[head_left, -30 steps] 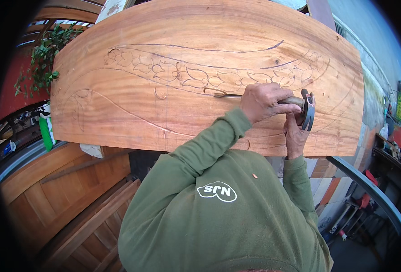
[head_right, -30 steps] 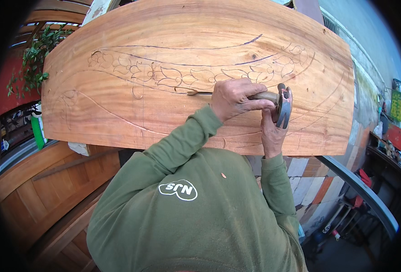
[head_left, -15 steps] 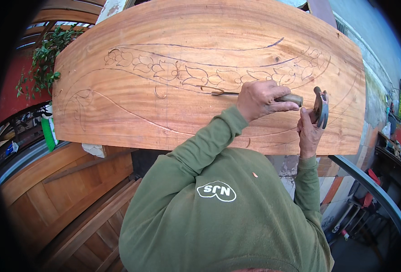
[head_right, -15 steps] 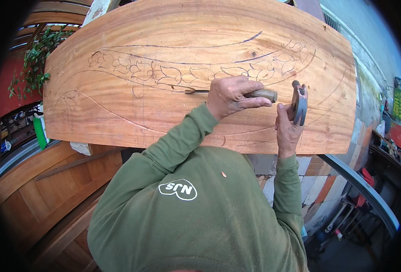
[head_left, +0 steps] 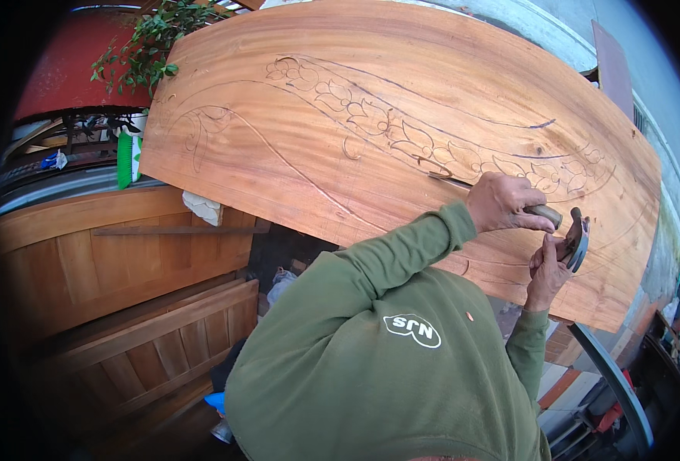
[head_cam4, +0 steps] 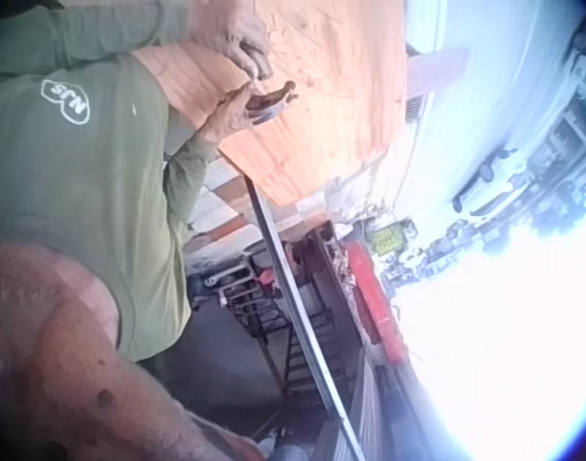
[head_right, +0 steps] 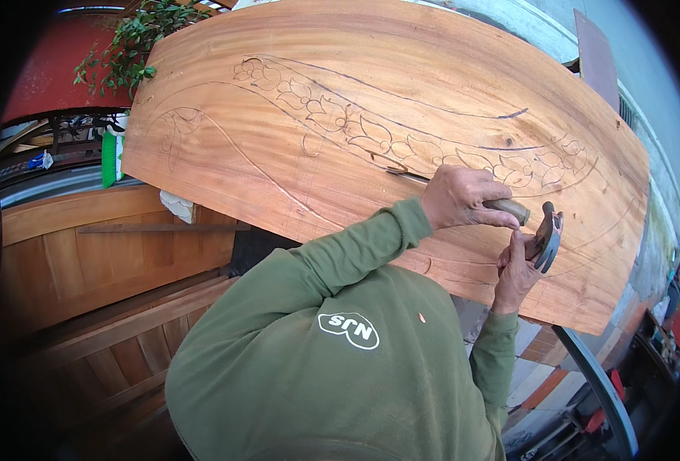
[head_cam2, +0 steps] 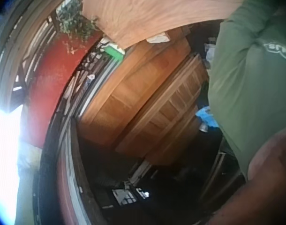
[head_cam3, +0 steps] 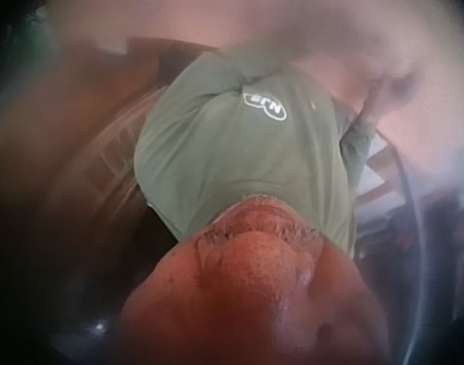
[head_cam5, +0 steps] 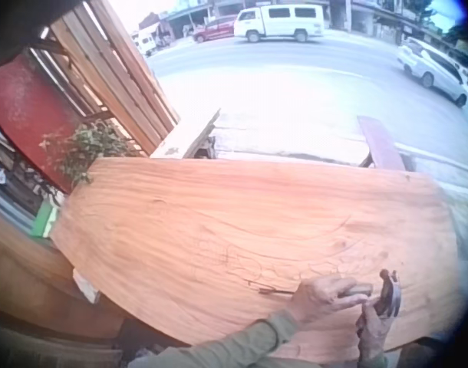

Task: The person carves a decorative pattern into a wooden board using a chisel and a hammer. They strike the chisel with the hammer to remove wood, then hit a nearby red pillar with the hammer several times before clearing wood shavings from the board.

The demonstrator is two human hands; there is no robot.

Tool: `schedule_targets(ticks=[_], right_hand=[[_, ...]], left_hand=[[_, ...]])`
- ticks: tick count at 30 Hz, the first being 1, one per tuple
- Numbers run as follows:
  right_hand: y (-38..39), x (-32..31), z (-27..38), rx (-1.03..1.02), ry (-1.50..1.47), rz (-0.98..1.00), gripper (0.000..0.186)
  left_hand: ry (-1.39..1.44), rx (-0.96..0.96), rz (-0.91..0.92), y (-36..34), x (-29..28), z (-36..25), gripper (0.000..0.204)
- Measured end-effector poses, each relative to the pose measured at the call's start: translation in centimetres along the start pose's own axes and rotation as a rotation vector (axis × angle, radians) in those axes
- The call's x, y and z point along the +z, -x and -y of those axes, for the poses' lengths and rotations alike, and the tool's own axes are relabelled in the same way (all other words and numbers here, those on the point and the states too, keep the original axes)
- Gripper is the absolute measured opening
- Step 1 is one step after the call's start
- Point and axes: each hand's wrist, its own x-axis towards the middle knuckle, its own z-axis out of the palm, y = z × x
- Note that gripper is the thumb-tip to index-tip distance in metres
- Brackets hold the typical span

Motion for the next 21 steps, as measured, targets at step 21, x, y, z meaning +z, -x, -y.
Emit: schedule_targets(ticks=[21], right_hand=[[-0.7,-0.3,-3.0,0.130,-0.292,-0.042,0.028]], left_hand=[[0.417,0.216,-0.218,2.4,-8.1,-1.1,0.066]])
